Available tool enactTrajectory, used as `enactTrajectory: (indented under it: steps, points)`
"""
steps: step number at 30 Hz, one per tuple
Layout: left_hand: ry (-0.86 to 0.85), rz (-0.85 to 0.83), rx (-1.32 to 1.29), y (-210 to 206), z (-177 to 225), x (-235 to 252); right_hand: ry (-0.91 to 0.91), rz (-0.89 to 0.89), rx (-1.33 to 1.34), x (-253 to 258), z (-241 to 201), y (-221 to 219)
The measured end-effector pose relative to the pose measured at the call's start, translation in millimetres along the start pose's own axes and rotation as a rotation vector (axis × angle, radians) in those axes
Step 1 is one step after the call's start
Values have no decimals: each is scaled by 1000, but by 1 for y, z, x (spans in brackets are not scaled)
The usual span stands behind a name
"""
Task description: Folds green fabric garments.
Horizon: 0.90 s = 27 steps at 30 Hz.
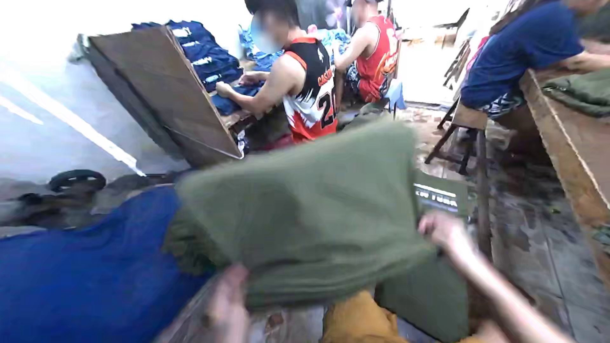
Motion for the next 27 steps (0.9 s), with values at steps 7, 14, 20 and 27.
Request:
enactTrajectory:
  steps: [7, 14, 20, 27]
  points:
    - [345, 90, -142, 12, -25, -4, -343, 177, 190, 37, 26, -6]
    - [214, 80, -144, 0, 2, 100, -257, 140, 262, 168, 24, -23]
    - [8, 286, -518, 76, 84, 166, 424, 121, 226, 229, -143, 20]
    - [489, -200, 203, 19, -113, -62, -518, -443, -148, 15, 90, -52]
Point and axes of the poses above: each hand's wrist, its own x-axis towards the middle knuckle, its own y-axis out of the back of the hand, z = x × y, the point moved 3 cm from there along x, towards the middle knuckle, and after that the axes turned 2 degrees about -z, right-handed, at the moved point
